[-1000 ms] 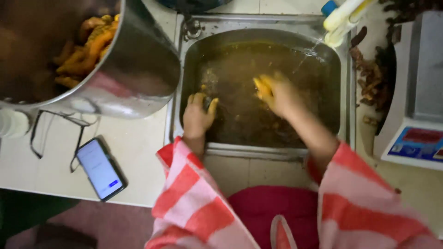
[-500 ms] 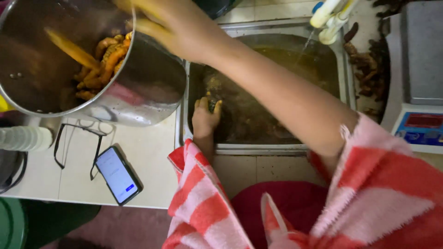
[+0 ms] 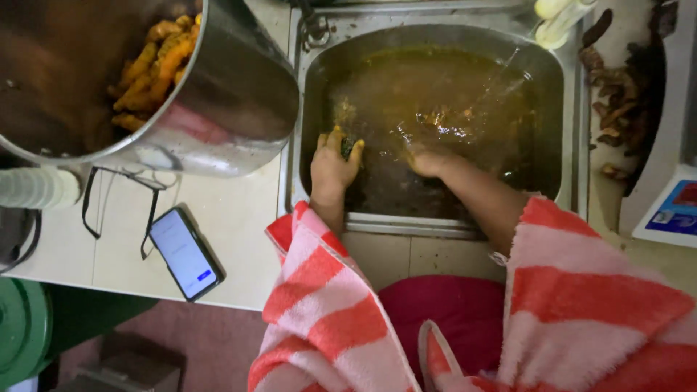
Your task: Washing and scrubbing turmeric roots in a sink filled with water using a scrubber
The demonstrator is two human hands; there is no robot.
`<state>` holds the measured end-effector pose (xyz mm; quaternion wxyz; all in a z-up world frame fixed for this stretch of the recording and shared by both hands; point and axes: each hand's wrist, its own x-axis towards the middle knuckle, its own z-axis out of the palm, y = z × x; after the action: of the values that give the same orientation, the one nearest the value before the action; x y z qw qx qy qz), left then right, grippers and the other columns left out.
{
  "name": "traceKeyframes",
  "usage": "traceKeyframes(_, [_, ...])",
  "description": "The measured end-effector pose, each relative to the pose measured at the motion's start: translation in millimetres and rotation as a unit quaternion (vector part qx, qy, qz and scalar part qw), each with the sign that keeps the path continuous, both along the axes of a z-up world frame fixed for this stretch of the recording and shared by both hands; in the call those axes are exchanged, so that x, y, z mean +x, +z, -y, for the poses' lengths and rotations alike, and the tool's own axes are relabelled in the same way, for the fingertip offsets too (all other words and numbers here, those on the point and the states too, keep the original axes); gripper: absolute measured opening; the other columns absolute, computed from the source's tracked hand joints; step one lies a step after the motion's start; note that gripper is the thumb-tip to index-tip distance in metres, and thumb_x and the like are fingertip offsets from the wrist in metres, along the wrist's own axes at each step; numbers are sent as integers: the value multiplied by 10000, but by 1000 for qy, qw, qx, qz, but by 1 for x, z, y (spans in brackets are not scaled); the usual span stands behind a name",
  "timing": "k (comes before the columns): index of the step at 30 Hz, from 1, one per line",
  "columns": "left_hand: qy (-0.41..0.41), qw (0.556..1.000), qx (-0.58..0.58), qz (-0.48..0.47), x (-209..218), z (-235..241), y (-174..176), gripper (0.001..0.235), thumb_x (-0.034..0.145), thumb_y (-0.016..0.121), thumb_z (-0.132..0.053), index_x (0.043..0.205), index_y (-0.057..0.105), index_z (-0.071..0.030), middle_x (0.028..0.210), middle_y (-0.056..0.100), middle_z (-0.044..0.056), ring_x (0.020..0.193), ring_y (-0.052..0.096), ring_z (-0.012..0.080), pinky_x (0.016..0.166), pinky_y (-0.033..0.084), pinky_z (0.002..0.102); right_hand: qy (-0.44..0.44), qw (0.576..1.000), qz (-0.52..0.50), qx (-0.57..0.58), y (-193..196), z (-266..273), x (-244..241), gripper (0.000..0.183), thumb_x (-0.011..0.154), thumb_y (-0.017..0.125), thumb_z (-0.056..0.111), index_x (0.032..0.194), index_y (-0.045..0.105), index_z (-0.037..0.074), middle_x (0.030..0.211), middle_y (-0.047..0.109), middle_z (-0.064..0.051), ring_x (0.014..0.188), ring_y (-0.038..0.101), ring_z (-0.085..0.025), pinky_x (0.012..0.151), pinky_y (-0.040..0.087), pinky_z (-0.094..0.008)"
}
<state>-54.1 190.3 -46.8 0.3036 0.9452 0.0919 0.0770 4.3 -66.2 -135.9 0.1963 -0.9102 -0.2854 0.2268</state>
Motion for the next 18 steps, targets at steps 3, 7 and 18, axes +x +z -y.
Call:
traceKeyframes(3, [-4,1000,6,9,-4,0,-2,550,870,720,-551,1235,650,-145,1183,635,211,1029,690,494,871,584,549,25,992,-71,-104,16,-3,-2,685,1080,270,578,1338,669,85,1359,657,-237,1324,580,-397,1169,394,-522])
traceKeyframes(7, [-16,999,18,31,3,-1,-29,615,847,741,-572,1253,662,-117,1163,644,176,1012,710,451,859,597,499,-3,968,-241,-77,75,0,-24,769,1098,221,554,1366,619,-48,1420,566,-338,1400,469,-474,1218,302,-556])
traceKeyframes(18, [-22,999,16,-43,5,-3,-24,486,848,709,-601,1124,666,-203,1212,633,134,1012,703,459,878,589,523,-164,898,-398,94,45,34,-26,879,972,367,719,1540,415,50,1607,343,-188,1521,270,-370,1295,138,-507])
